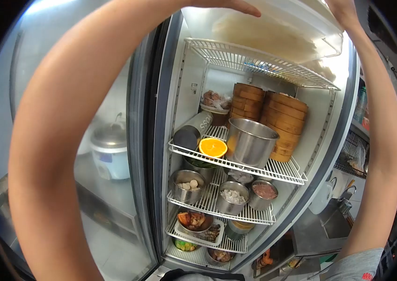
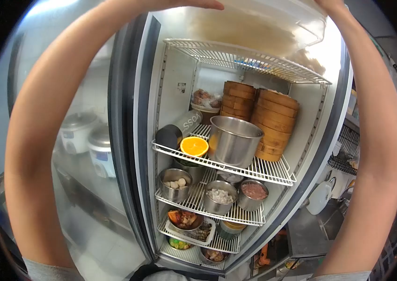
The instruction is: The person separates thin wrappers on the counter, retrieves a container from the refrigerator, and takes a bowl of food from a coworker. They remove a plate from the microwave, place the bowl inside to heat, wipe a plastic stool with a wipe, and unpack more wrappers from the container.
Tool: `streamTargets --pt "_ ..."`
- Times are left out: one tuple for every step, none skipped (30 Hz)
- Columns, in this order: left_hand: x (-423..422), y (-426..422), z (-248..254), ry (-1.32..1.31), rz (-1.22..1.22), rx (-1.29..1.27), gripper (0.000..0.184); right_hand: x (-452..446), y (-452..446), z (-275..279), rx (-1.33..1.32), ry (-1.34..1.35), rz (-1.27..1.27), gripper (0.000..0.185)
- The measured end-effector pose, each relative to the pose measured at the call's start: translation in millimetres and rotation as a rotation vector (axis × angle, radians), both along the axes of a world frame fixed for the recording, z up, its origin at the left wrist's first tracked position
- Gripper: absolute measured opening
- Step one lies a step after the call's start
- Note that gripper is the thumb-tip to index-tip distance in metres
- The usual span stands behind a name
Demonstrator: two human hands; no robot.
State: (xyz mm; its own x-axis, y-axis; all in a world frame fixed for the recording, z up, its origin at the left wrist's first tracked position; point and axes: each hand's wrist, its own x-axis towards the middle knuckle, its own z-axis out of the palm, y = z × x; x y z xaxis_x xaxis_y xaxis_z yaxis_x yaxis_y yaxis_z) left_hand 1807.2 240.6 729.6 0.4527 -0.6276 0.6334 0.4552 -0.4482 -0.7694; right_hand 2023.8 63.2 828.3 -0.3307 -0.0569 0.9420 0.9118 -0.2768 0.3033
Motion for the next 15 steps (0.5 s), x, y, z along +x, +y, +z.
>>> streamTargets --pt "0.1 -4.8 -0.4 0.013 -0.026 0.073 0.055 -0.7 -0.3 -1.3 -0.012 0.001 0.008 0.041" --pt "1.1 -11.9 -0.3 0.022 -0.020 0.094 0.053 -1.2 -1.1 -3.3 -0.016 0.001 0.007 0.041" --pt "3.1 -19.9 -0.9 0.031 -0.013 0.116 0.051 -1.2 -0.3 -4.7 -0.030 0.005 0.015 0.041" --pt "4.4 -25.5 -3.1 0.041 -0.005 0.137 0.049 -2.1 -0.1 -6.8 -0.041 0.011 0.024 0.041" --pt "3.7 -28.6 -6.2 0.054 -0.006 0.115 0.047 -2.5 -0.4 -7.7 -0.051 0.016 0.030 0.041" --pt "2.3 -32.4 -10.0 0.066 -0.005 0.094 0.046 -2.8 -0.2 -9.1 -0.056 0.019 0.038 0.041" --pt "0.8 -36.2 -13.7 0.078 -0.004 0.075 0.045 -3.2 -0.1 -9.9 -0.061 0.021 0.044 0.041" --pt "-0.5 -40.1 -17.7 0.073 0.030 0.036 0.045 -3.3 -0.9 -10.8 -0.065 0.024 0.053 0.041" --pt "-2.0 -45.0 -22.8 0.067 0.063 -0.002 0.046 -4.0 -0.8 -10.3 -0.070 0.029 0.059 0.041" --pt "-2.0 -48.0 -25.5 0.063 0.094 -0.040 0.046 -2.3 -2.1 -10.8 -0.071 0.031 0.066 0.041" --pt "-1.1 -45.5 -23.1 0.069 0.073 -0.011 0.047 -1.5 -3.1 -10.7 -0.076 0.036 0.072 0.041" --pt "-2.5 -42.7 -20.2 0.072 0.053 0.020 0.047 -2.4 -4.0 -10.6 -0.076 0.039 0.078 0.041" --pt "-2.7 -40.4 -17.2 0.079 0.033 0.052 0.048 -1.2 -5.1 -12.2 -0.071 0.040 0.084 0.041" --pt "-1.5 -38.4 -14.5 0.068 0.026 0.042 0.048 -0.6 -7.1 -13.1 -0.068 0.041 0.094 0.041" --pt "-0.7 -36.1 -11.9 0.055 0.020 0.029 0.049 -1.6 -10.3 -12.3 -0.068 0.045 0.115 0.041"
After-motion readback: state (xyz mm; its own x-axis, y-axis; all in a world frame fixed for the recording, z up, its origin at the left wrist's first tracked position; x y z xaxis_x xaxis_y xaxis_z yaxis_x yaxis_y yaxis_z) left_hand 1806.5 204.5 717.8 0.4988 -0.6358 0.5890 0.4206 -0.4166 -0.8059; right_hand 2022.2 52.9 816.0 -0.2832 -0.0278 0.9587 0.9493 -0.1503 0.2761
